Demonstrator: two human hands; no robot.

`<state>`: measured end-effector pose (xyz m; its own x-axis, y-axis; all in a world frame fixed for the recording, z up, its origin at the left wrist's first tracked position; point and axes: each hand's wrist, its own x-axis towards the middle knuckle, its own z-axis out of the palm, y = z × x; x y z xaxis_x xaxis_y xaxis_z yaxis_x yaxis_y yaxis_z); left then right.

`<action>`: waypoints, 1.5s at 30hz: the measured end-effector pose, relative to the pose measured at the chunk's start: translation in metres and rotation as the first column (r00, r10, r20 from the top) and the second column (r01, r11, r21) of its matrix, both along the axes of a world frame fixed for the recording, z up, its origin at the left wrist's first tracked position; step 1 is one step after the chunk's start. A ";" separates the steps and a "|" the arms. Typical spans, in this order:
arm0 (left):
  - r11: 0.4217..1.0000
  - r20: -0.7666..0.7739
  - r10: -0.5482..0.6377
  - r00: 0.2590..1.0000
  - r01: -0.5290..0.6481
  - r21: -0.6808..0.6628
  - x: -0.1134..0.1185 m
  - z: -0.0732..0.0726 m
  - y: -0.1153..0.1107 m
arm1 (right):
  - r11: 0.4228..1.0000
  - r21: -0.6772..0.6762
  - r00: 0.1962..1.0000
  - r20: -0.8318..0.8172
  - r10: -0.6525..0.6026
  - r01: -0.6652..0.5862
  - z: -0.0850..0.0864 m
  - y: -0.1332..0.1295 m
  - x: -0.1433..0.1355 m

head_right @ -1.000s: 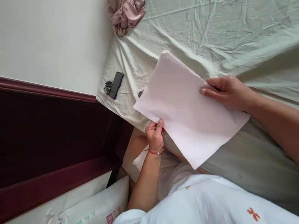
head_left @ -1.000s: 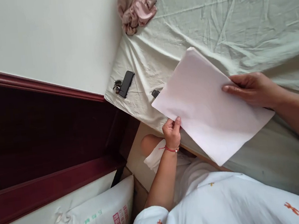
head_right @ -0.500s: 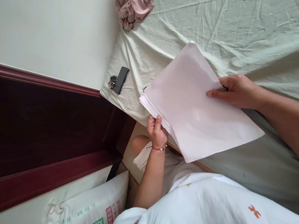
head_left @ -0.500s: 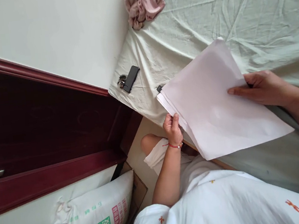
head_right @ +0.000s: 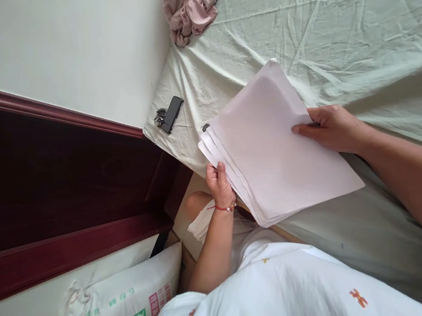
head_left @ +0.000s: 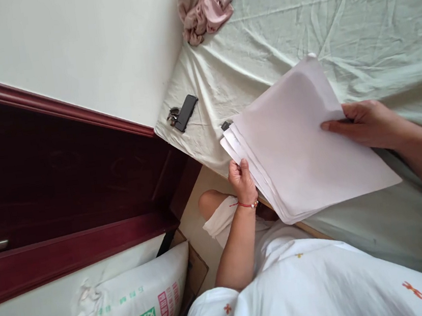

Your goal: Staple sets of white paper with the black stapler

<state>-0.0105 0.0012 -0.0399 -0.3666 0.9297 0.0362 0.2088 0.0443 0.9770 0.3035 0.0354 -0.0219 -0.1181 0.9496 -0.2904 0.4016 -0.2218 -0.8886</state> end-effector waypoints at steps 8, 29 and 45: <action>0.999 0.015 0.011 1.000 -0.012 0.040 0.002 -0.002 -0.001 | 0.999 -0.009 0.998 -0.032 0.048 -0.048 0.001 -0.001 0.001; 0.999 -0.014 -0.047 0.999 0.047 0.021 -0.006 -0.007 0.001 | 0.998 0.029 0.983 -0.175 -0.054 0.060 -0.004 -0.002 0.001; 1.000 0.028 0.025 0.999 -0.025 -0.006 -0.004 -0.006 0.001 | 1.000 0.005 0.964 -0.264 -0.022 0.024 -0.005 -0.002 0.001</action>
<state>-0.0149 0.0020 -0.0464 -0.3905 0.9204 0.0203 0.1799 0.0546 0.9822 0.3047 0.0331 -0.0270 -0.1678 0.9551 -0.2443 0.1475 -0.2207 -0.9641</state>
